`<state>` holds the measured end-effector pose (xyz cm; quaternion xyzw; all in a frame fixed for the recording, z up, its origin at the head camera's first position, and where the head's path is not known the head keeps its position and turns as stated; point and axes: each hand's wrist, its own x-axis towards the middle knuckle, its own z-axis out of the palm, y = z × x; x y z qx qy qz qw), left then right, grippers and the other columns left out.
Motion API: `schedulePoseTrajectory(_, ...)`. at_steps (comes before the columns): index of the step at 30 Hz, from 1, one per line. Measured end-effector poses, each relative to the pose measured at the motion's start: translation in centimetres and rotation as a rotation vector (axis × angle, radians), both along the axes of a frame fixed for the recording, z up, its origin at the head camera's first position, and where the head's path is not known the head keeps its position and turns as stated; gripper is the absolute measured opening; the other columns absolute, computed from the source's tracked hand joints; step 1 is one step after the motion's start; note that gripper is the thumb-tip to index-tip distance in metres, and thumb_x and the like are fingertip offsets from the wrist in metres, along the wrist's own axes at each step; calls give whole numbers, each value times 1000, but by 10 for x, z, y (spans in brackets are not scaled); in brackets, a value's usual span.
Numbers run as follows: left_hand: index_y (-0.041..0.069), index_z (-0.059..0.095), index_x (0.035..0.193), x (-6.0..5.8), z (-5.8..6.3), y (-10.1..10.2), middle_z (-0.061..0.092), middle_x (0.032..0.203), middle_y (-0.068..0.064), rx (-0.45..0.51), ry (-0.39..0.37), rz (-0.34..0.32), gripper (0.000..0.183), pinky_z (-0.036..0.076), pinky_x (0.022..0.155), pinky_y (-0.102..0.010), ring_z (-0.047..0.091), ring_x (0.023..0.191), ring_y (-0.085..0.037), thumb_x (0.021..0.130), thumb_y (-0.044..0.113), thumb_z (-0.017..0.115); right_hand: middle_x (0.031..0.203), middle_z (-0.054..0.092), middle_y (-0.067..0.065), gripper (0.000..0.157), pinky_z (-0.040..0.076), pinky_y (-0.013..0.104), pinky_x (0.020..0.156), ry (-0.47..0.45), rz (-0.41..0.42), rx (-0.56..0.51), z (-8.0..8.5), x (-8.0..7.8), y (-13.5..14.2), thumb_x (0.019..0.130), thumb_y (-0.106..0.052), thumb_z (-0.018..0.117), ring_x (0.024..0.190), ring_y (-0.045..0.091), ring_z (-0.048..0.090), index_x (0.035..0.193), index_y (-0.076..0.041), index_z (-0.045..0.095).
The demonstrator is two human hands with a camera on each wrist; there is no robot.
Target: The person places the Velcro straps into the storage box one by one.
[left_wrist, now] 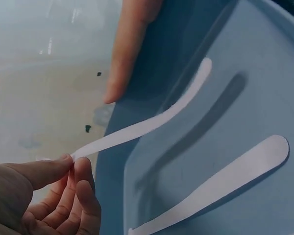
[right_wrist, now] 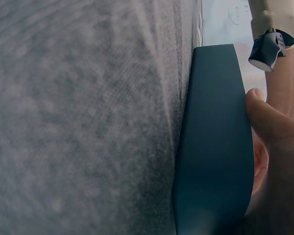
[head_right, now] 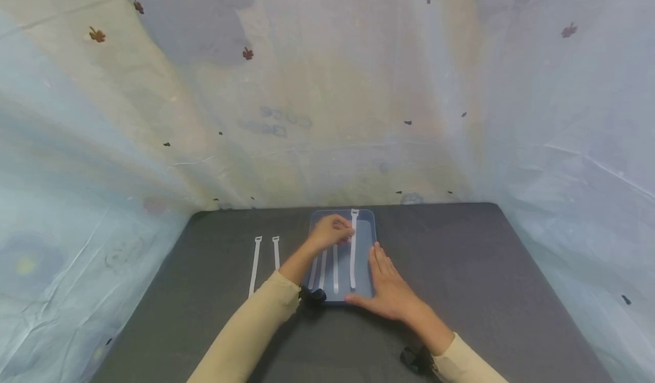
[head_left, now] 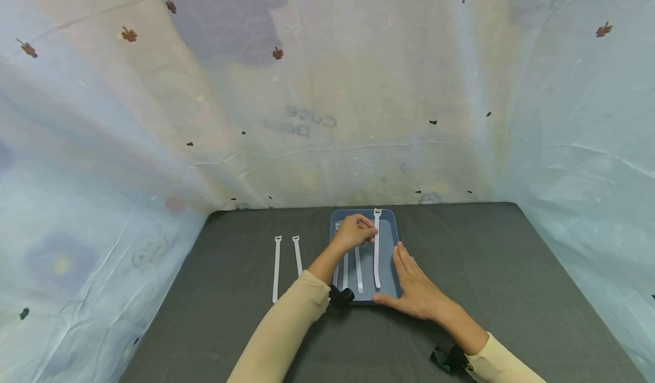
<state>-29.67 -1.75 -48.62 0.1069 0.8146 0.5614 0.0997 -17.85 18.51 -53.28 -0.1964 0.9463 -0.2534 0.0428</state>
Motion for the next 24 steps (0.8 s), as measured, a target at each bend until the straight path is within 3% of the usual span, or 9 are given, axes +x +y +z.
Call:
schedulePoseTrajectory(10, 3, 71, 106, -3, -3, 15, 80, 84, -12, -72, -36, 40, 11, 66, 82, -49, 80, 87, -36, 100, 9, 78, 178, -4, 26, 132, 17, 62, 131, 6, 2, -21, 0, 0, 0, 91, -79, 68, 165, 42, 4, 168, 8, 7)
schedulePoseTrajectory(17, 4, 72, 105, -8, -4, 23, 80, 82, -9, -146, -70, 59, 11, 66, 77, -38, 79, 77, -23, 100, 10, 79, 178, -6, 25, 132, 17, 63, 131, -4, 2, -20, 0, -1, 1, 91, -80, 66, 165, 42, 2, 169, 7, 5)
schedulePoseTrajectory(24, 1, 73, 105, -7, -8, 31, 78, 82, -11, -191, -85, 48, 11, 66, 74, -34, 80, 82, -26, 100, 9, 78, 178, -7, 25, 132, 15, 62, 131, -7, 2, -26, -1, 0, 1, 91, -80, 66, 165, 42, 2, 169, 7, 5)
